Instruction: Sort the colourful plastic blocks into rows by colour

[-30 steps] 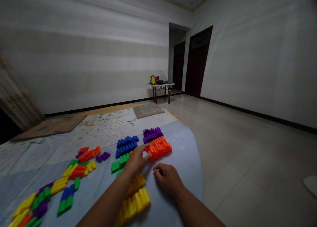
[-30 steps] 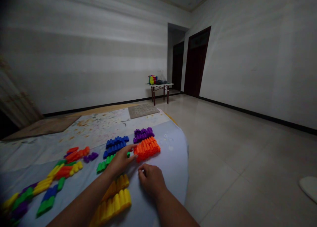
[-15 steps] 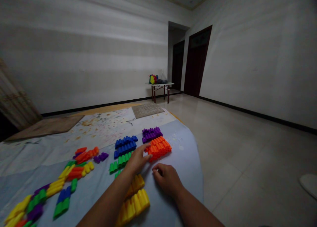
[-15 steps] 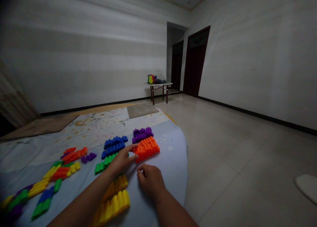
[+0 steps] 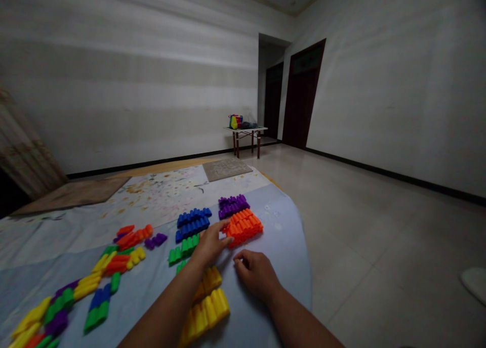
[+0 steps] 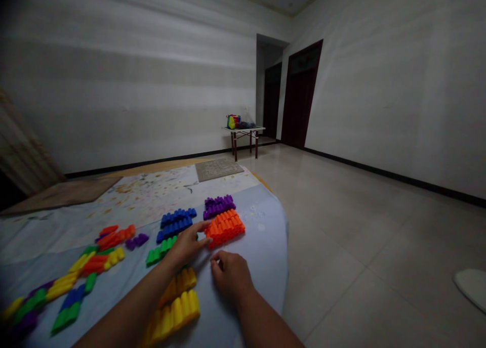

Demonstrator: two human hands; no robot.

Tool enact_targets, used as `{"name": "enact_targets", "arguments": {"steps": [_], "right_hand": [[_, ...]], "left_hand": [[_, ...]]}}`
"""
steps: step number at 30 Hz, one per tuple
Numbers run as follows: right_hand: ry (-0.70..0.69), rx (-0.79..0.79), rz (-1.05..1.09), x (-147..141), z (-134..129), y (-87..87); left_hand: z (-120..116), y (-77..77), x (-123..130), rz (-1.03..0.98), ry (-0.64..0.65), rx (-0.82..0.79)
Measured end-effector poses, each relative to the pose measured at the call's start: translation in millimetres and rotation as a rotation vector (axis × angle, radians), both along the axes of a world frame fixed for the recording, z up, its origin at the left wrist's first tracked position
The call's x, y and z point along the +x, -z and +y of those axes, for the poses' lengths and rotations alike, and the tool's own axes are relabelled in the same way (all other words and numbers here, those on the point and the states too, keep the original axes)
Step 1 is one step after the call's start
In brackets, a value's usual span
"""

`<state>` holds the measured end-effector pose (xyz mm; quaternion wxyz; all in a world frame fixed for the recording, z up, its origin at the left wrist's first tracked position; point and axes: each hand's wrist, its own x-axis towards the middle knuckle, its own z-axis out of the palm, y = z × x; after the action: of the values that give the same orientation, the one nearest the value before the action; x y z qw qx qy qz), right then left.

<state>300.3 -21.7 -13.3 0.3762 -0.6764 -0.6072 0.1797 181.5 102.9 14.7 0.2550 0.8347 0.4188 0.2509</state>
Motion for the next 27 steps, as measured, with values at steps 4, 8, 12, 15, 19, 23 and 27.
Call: {"name": "enact_targets", "arguments": {"steps": [4, 8, 12, 15, 19, 23, 27], "right_hand": [[-0.001, -0.001, 0.005, -0.3, -0.1, 0.3], [0.004, -0.004, 0.001, -0.5, 0.5, 1.5], [0.003, -0.013, -0.003, -0.5, 0.0, 1.7], [0.000, -0.016, -0.002, -0.1, -1.4, 0.6], [-0.027, -0.019, 0.009, 0.6, -3.3, -0.9], [-0.058, -0.016, 0.030, 2.1, -4.7, 1.3], [-0.073, -0.029, 0.026, 5.0, -3.7, 7.1]], "left_hand": [[1.8, 0.5, -0.8, -0.014, 0.015, -0.007], [1.7, -10.8, -7.1, -0.051, -0.009, 0.005], [-2.6, -31.1, -33.7, -0.158, -0.098, 0.060], [-7.8, -38.9, -70.1, -0.208, -0.210, 0.097], [-17.0, -33.7, -128.1, -0.200, -0.358, 0.096], [-29.0, -23.5, -179.4, -0.160, -0.523, 0.112], [-39.0, -12.9, -217.9, -0.161, -0.682, 0.155]]}}
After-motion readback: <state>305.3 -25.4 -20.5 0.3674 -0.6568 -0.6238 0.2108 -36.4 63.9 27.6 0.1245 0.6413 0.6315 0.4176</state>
